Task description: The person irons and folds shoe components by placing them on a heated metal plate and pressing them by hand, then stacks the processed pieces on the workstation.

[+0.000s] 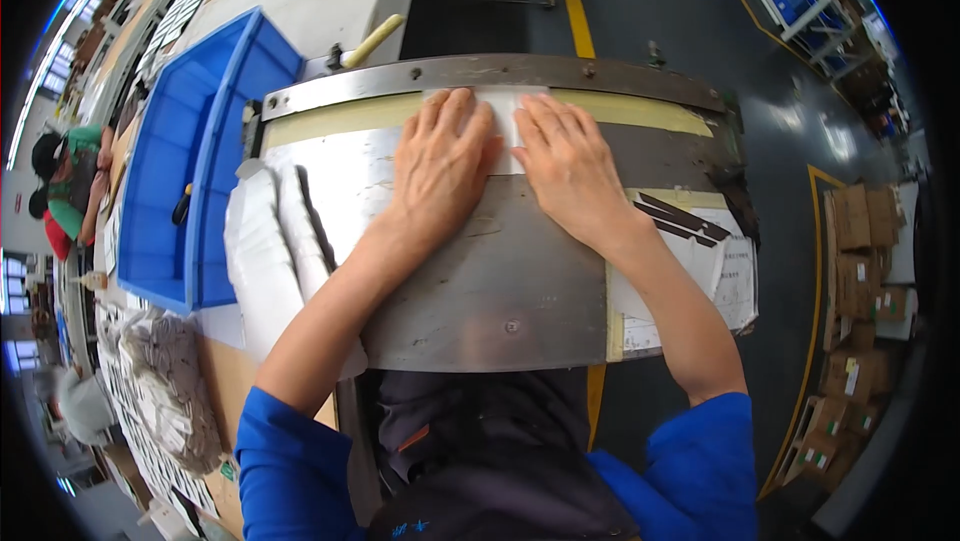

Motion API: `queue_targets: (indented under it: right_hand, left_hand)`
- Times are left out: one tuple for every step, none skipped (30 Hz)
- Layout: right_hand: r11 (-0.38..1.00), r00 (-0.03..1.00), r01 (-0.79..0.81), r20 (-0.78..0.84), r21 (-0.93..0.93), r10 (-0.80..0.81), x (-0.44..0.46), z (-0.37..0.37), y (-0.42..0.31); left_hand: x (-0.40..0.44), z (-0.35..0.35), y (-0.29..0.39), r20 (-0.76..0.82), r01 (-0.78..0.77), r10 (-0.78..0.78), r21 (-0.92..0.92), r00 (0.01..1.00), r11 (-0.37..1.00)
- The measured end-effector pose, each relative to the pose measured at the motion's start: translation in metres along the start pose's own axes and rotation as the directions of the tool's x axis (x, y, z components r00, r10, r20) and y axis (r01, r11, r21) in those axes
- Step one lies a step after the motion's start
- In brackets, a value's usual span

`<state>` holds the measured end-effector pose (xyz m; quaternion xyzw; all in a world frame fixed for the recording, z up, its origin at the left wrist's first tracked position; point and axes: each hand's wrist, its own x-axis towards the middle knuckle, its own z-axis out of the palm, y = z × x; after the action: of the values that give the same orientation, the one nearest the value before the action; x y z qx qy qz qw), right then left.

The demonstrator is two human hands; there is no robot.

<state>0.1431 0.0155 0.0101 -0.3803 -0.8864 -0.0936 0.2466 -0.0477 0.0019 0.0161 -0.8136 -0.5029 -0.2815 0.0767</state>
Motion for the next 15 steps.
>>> queue_targets:
  right_hand:
    - [1.000,1.000,0.005,-0.001,0.015,-0.005,0.0014,-0.0009,-0.0004]
    - [1.000,1.000,0.006,0.000,0.028,-0.006,0.0014,-0.0026,-0.0002]
    - [0.999,1.000,0.002,0.005,0.037,-0.002,0.0013,-0.0035,-0.0010]
    - [0.999,1.000,0.007,0.006,0.034,-0.008,0.0013,-0.0037,-0.0020]
    - [1.000,1.000,0.011,0.009,0.028,-0.012,0.0014,-0.0044,-0.0017]
    - [1.000,1.000,0.014,0.011,0.020,-0.014,0.0019,-0.0050,-0.0012]
    - [1.000,1.000,0.010,0.008,0.025,-0.010,0.0022,-0.0051,-0.0011]
    - [1.000,1.000,0.004,0.007,0.031,-0.004,0.0019,-0.0050,-0.0013]
    - [0.999,1.000,-0.003,0.006,0.037,0.003,0.0014,-0.0052,-0.0014]
    - [0.998,1.000,-0.023,0.017,0.064,0.022,0.0014,-0.0067,-0.0026]
    - [0.995,0.999,-0.044,0.028,0.091,0.041,0.0019,-0.0091,-0.0042]
    - [0.991,0.998,-0.064,0.038,0.118,0.060,0.0029,-0.0104,-0.0051]
    - [0.994,0.999,-0.041,0.016,0.101,0.039,0.0028,-0.0091,-0.0049]
    - [0.996,1.000,-0.020,-0.006,0.082,0.021,0.0018,-0.0067,-0.0041]
    - [0.998,1.000,-0.001,-0.028,0.061,0.002,0.0014,-0.0058,-0.0032]
  left_hand:
    - [-0.0015,-0.0009,0.0027,0.007,0.033,-0.033,0.012,0.999,0.999]
    - [-0.0030,-0.0012,0.0041,0.015,0.064,-0.064,0.020,0.998,0.998]
    - [-0.0047,0.0002,0.0032,0.001,0.053,-0.053,0.033,0.999,0.998]
    - [-0.0065,0.0012,0.0028,0.001,0.056,-0.056,0.039,0.998,0.998]
    - [-0.0071,0.0026,0.0029,0.000,0.058,-0.058,0.043,0.998,0.997]
    - [-0.0067,0.0028,0.0031,-0.002,0.058,-0.058,0.046,0.998,0.997]
    - [-0.0065,0.0026,0.0030,-0.005,0.059,-0.059,0.045,0.998,0.997]
    - [-0.0066,0.0020,0.0034,-0.006,0.059,-0.059,0.043,0.998,0.997]
    - [-0.0067,0.0018,0.0038,-0.007,0.058,-0.058,0.041,0.998,0.997]
    - [-0.0068,0.0019,0.0040,-0.006,0.061,-0.060,0.036,0.998,0.998]
    - [-0.0066,0.0019,0.0039,-0.007,0.062,-0.062,0.032,0.998,0.998]
    - [-0.0062,0.0017,0.0035,-0.008,0.063,-0.063,0.029,0.998,0.998]
    - [-0.0065,0.0014,0.0029,-0.010,0.063,-0.063,0.028,0.998,0.998]
    - [-0.0070,0.0014,0.0024,-0.013,0.061,-0.060,0.026,0.998,0.998]
    - [-0.0071,0.0015,0.0022,-0.016,0.057,-0.057,0.024,0.998,0.998]
